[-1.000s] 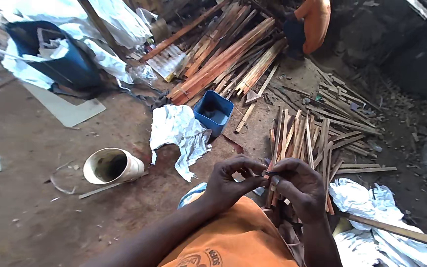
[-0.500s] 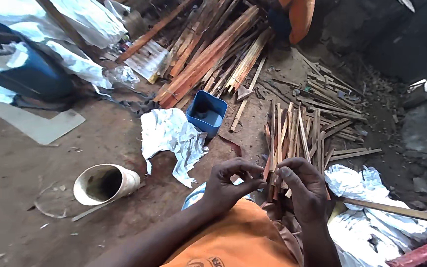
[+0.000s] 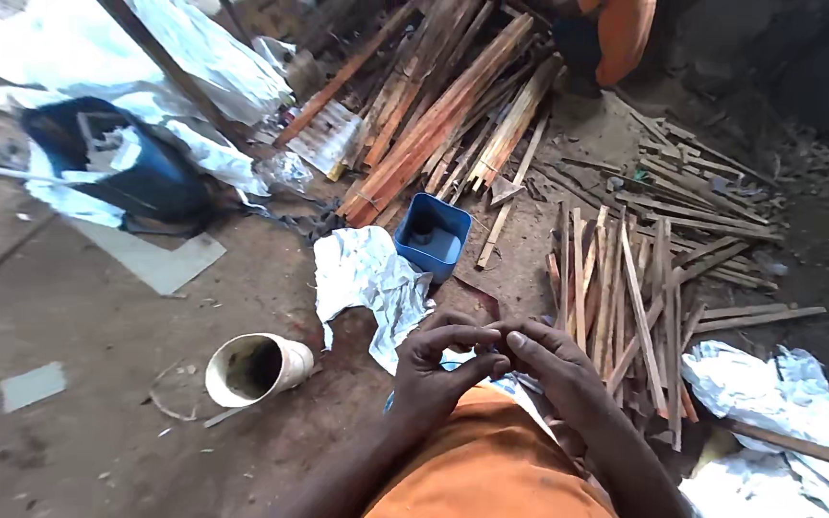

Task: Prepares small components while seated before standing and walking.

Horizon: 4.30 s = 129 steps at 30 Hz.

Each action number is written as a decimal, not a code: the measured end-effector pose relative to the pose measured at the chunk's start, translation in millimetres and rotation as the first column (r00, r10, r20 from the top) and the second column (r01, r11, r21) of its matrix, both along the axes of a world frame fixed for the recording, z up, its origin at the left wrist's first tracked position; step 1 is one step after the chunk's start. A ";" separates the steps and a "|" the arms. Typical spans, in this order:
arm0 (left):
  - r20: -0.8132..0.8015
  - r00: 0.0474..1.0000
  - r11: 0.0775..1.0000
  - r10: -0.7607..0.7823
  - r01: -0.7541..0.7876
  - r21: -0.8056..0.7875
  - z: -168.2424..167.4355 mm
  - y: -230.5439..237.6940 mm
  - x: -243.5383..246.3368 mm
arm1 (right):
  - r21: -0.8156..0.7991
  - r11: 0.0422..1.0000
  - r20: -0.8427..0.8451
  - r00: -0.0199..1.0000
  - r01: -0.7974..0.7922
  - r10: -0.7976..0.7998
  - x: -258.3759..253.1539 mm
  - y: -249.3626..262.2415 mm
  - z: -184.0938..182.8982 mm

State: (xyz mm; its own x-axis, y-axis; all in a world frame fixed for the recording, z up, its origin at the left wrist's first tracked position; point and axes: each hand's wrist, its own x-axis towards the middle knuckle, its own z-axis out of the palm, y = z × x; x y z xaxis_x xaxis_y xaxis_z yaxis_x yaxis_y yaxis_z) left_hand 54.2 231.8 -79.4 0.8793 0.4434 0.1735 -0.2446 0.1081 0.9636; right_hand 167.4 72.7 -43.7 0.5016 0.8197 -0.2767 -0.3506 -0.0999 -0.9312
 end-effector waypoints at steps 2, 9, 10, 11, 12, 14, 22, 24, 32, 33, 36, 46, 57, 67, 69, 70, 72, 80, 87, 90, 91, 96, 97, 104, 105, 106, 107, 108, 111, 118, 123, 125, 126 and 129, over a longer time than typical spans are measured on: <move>-0.043 0.995 0.994 0.093 -0.090 0.056 -1.9 6.7 8.7 | 0.079 0.994 -0.081 0.993 -0.075 0.081 22.1 17.7 -13.2; -0.191 0.915 0.934 0.354 -0.336 0.119 5.9 19.3 46.6 | 0.130 0.942 -0.159 0.931 -0.310 0.328 102.4 76.9 -27.6; -0.203 0.904 0.926 0.378 -0.363 0.107 6.9 19.7 53.2 | 0.141 0.928 -0.186 0.912 -0.344 0.366 113.4 83.4 -28.1; -0.207 0.891 0.914 0.405 -0.393 0.097 7.4 19.6 60.0 | 0.155 0.914 -0.224 0.888 -0.374 0.402 123.9 89.4 -28.4; -0.216 0.872 0.898 0.440 -0.431 0.090 8.4 18.7 66.8 | 0.167 0.902 -0.259 0.865 -0.398 0.429 133.3 95.0 -28.4; -0.245 0.826 0.860 0.507 -0.506 0.073 8.7 15.7 78.3 | 0.182 0.880 -0.307 0.825 -0.439 0.475 150.1 105.9 -30.1; -0.358 0.721 0.736 0.593 -0.665 -0.121 -2.2 18.2 100.3 | 0.167 0.848 -0.423 0.740 -0.503 0.522 188.9 136.1 -39.0; -0.354 0.708 0.733 0.611 -0.675 -0.085 0.6 27.4 101.4 | 0.161 0.865 -0.438 0.751 -0.476 0.495 185.9 145.5 -43.0; -0.524 0.573 0.651 0.630 -0.758 -0.047 0.0 37.5 109.5 | 0.138 0.846 -0.408 0.749 -0.515 0.522 170.8 188.1 -50.2; -0.537 0.570 0.635 0.622 -0.768 -0.079 4.2 39.0 107.7 | 0.171 0.837 -0.379 0.750 -0.520 0.543 172.0 191.8 -47.1; -0.558 0.541 0.569 0.629 -0.810 -0.144 16.0 36.6 103.7 | 0.198 0.866 -0.254 0.830 -0.458 0.497 176.4 194.5 -34.4; -0.556 0.554 0.503 0.620 -0.824 -0.261 -29.2 17.2 81.4 | -0.011 0.770 -0.192 0.757 -0.638 0.624 151.5 216.2 -84.0; -0.511 0.486 0.375 0.709 -0.874 -0.310 -25.3 21.2 39.2 | -0.008 0.624 -0.189 0.614 -0.781 0.766 76.3 241.4 -56.5; -0.427 0.435 0.317 0.793 -0.892 -0.321 -15.7 32.3 -56.3 | 0.042 0.535 -0.266 0.506 -0.844 0.820 -27.8 245.1 -31.5; -0.404 0.429 0.303 0.808 -0.890 -0.340 -18.5 33.3 -81.0 | -0.012 0.538 -0.223 0.527 -0.843 0.820 -61.3 241.5 -24.1; -0.401 0.425 0.291 0.812 -0.889 -0.352 -20.8 33.7 -94.0 | -0.024 0.512 -0.210 0.505 -0.859 0.837 -74.5 241.4 -23.2; -0.388 0.416 0.262 0.822 -0.883 -0.390 -20.2 32.5 -120.0 | -0.042 0.467 -0.192 0.466 -0.883 0.864 -102.0 241.4 -21.5; -0.278 0.289 0.164 0.916 -0.903 -0.396 -9.2 12.5 -234.1 | -0.064 0.202 -0.074 0.206 -0.977 0.976 -219.4 251.6 -28.8; -0.234 0.073 -0.028 0.970 -0.915 -0.403 -20.9 -3.0 -304.8 | -0.100 0.156 -0.237 0.176 -0.983 0.955 -307.3 262.9 -28.8; -0.276 -0.011 -0.119 0.961 -0.919 -0.377 -29.5 -5.8 -331.4 | -0.065 0.224 -0.367 0.232 -0.973 0.901 -338.4 274.3 -40.9; -0.289 -0.027 -0.141 0.957 -0.913 -0.382 -29.5 -7.8 -340.4 | -0.052 0.232 -0.387 0.234 -0.971 0.892 -350.0 277.7 -44.7; -0.333 -0.140 -0.272 0.932 -0.879 -0.392 -45.3 -5.4 -389.4 | -0.066 0.147 -0.411 0.161 -0.987 0.897 -420.4 296.5 -56.3; -0.350 -0.152 -0.293 0.924 -0.869 -0.398 -51.9 -1.7 -400.6 | -0.073 0.129 -0.428 0.148 -0.989 0.892 -436.0 302.6 -57.8; -0.543 -0.207 -0.432 0.814 -0.841 -0.327 -33.8 31.6 -514.9 | 0.067 -0.058 -0.234 -0.073 -0.996 0.969 -562.4 375.3 -57.5; -0.581 -0.229 -0.470 0.781 -0.829 -0.304 -27.7 37.6 -534.8 | 0.053 -0.059 -0.186 -0.067 -0.997 0.980 -583.8 385.7 -52.6; -0.610 -0.261 -0.508 0.748 -0.817 -0.273 -24.3 45.0 -554.2 | 0.042 -0.057 -0.152 -0.063 -0.998 0.986 -604.9 396.6 -47.0; -0.619 -0.290 -0.529 0.730 -0.813 -0.243 -24.1 53.7 -574.2 | 0.047 -0.060 -0.121 -0.065 -0.997 0.991 -625.6 408.8 -42.4; -0.622 -0.310 -0.531 0.719 -0.823 -0.203 -27.6 63.1 -595.5 | 0.073 -0.064 -0.086 -0.070 -0.995 0.994 -646.5 421.8 -38.8; -0.651 -0.334 -0.451 0.682 -0.892 -0.014 -67.0 83.9 -661.8 | 0.199 -0.110 0.021 -0.108 -0.974 0.994 -708.5 464.9 -36.3; -0.976 -0.218 -0.414 0.028 -0.891 0.187 -257.6 -9.8 -737.0 | 0.189 -0.019 -0.142 -0.046 -0.982 0.989 -836.5 537.9 -28.9; -0.978 0.156 -0.395 -0.137 -0.914 -0.091 -273.2 -47.7 -727.5 | 0.080 0.079 -0.289 0.053 -0.994 0.956 -911.3 588.1 -57.3; -0.985 0.168 -0.362 -0.041 -0.921 -0.142 -284.2 -35.5 -752.9 | 0.035 0.108 -0.363 0.088 -0.993 0.928 -944.6 605.0 -73.3; -0.991 0.131 -0.323 0.000 -0.938 -0.124 -303.6 -29.9 -768.0 | 0.003 0.122 -0.398 0.111 -0.993 0.911 -961.6 613.3 -81.5; -0.989 0.147 -0.275 0.029 -0.950 -0.149 -334.4 20.6 -862.1 | -0.115 0.160 -0.461 0.195 -0.980 0.866 -1016.6 637.1 -99.7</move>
State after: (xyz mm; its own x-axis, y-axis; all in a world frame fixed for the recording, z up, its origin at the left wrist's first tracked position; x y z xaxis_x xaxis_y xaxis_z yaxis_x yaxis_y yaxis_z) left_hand -807.9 252.4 -413.8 -0.3401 0.0709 -0.9377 -0.4043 0.8893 0.2139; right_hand -849.2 709.8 -143.4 -0.6987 0.4338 -0.5689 0.0536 -0.7613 -0.6462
